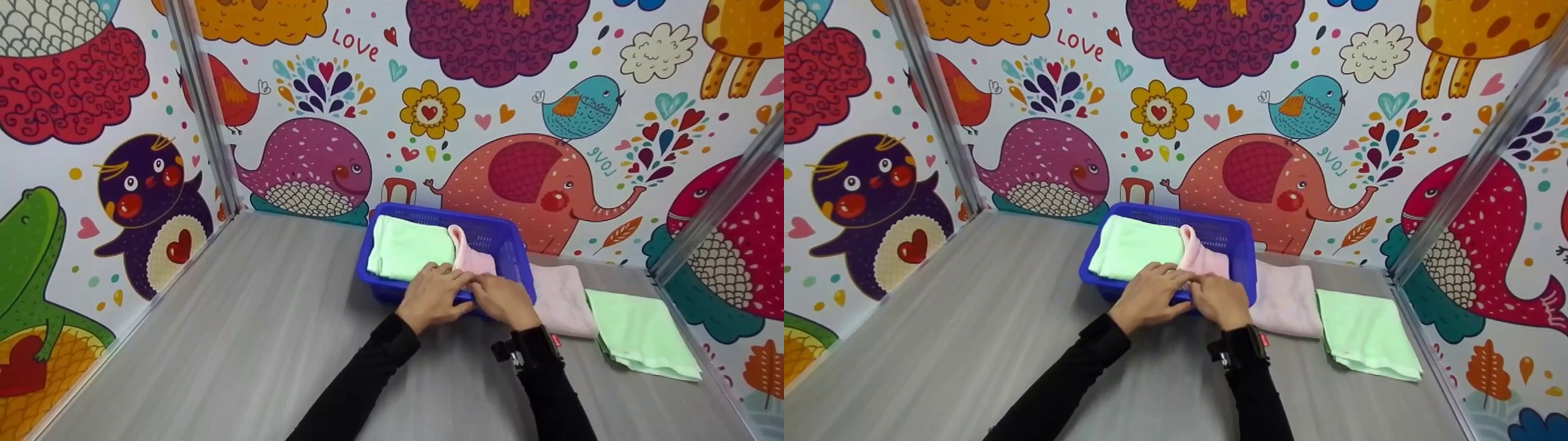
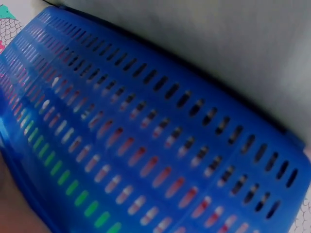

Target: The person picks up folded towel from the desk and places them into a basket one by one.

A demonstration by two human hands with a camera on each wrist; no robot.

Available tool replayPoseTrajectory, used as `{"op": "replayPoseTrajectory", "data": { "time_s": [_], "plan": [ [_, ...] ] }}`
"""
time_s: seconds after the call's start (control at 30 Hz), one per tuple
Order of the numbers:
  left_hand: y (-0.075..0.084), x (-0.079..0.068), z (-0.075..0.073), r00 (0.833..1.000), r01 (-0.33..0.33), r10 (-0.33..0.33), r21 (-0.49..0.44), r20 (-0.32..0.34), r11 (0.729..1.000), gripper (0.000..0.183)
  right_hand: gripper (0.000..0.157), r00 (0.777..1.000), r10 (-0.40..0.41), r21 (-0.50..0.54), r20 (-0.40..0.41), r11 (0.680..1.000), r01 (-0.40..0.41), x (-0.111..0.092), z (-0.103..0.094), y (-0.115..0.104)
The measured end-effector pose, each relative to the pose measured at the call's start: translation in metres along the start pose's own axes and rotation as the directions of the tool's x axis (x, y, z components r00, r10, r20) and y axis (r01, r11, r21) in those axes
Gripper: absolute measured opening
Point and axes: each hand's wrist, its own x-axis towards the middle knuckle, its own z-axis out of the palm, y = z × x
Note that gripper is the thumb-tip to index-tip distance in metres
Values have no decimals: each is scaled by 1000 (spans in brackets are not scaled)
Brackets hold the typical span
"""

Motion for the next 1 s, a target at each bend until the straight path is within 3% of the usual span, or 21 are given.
{"op": "replayPoseTrajectory", "data": {
  "time_s": [0.2,0.3,0.47,0.7,0.87,0.93,1.0],
  "plan": [
    [5,-1,2,999,-24,23,-37,-46,999,62,53,972,146,-40,183,989,-141,-2,-6,-3],
    [5,-1,1,999,-31,30,-21,-45,999,56,55,960,177,-52,219,984,-170,-2,-10,-4],
    [5,-1,2,999,-45,45,8,-11,999,46,54,959,195,-72,205,980,-184,-3,-8,-6],
    [1,-4,-1,999,-34,35,-15,22,999,49,49,983,160,-59,94,986,-155,-2,0,-6],
    [-11,-9,-5,998,-4,7,-37,61,999,57,41,996,75,86,-40,994,-71,-3,-5,7],
    [-19,-12,-8,997,16,-12,-47,80,999,59,38,989,75,177,-130,983,-51,-7,-13,20],
    [-28,-16,-11,995,39,-34,-54,95,998,60,37,964,118,270,-238,962,-51,-12,-23,38]
  ]
}}
